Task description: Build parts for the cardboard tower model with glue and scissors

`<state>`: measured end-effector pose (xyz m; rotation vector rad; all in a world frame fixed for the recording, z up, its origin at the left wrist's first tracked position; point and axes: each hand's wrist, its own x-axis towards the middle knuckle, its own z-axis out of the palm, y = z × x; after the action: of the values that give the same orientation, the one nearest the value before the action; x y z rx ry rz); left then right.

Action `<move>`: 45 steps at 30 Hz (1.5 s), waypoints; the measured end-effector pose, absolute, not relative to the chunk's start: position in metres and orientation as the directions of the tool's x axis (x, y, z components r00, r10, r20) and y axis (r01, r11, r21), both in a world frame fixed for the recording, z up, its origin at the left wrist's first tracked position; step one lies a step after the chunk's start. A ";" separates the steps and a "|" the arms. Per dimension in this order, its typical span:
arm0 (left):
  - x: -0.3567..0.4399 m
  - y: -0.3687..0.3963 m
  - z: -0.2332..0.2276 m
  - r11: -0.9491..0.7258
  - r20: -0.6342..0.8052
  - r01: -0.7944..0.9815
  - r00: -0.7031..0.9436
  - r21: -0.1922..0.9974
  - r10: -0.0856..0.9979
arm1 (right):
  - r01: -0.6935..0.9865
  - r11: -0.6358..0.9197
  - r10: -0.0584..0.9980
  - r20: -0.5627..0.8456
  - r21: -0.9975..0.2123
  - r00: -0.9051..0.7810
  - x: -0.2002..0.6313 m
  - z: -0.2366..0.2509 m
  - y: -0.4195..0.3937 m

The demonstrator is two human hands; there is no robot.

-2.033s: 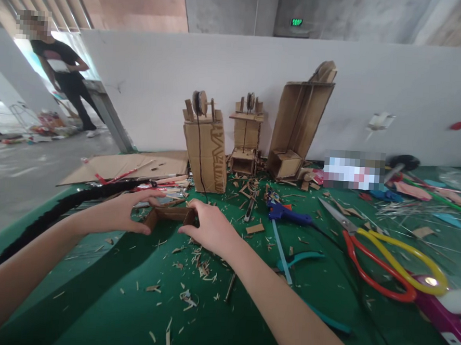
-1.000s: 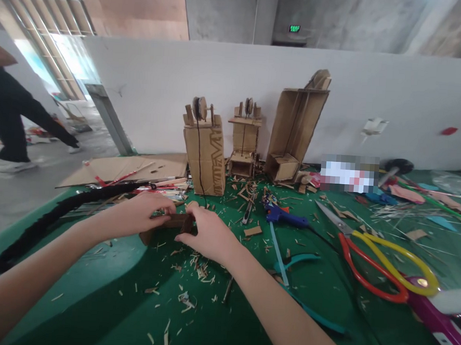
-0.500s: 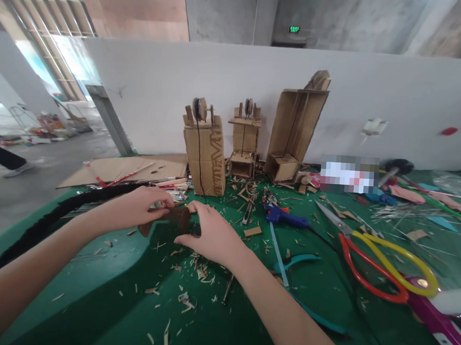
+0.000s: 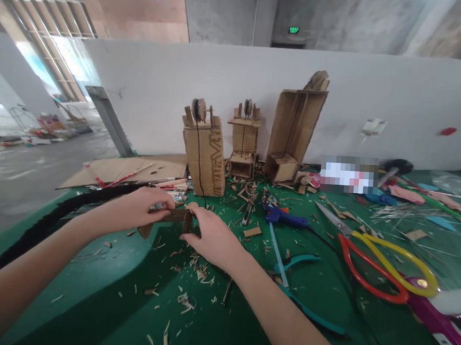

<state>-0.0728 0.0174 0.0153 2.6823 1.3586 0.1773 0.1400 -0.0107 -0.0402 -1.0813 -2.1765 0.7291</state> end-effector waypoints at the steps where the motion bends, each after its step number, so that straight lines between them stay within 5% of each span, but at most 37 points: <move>1: -0.074 0.017 0.015 -0.585 0.043 0.793 0.587 0.170 0.808 | 0.501 0.516 0.830 0.261 -0.695 -0.493 0.140 -0.041 -0.011; 13: -0.082 0.023 0.029 -0.543 0.037 0.826 0.544 0.150 0.838 | 0.583 0.509 0.842 0.225 -0.634 -0.491 0.148 -0.039 -0.018; 21: -0.119 0.103 0.052 -0.321 0.166 0.942 0.303 0.098 0.939 | 0.675 0.570 0.809 0.175 -0.469 -0.561 0.170 -0.046 -0.046; 45: -0.129 0.202 0.002 -0.201 0.223 0.978 0.184 0.056 0.957 | 0.639 0.706 0.706 0.239 -0.304 -0.666 0.173 -0.048 -0.059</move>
<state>-0.1295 0.2018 0.0025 2.4913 2.0440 0.3406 0.1726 -0.0593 -0.0481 -1.0520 -2.5763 0.2772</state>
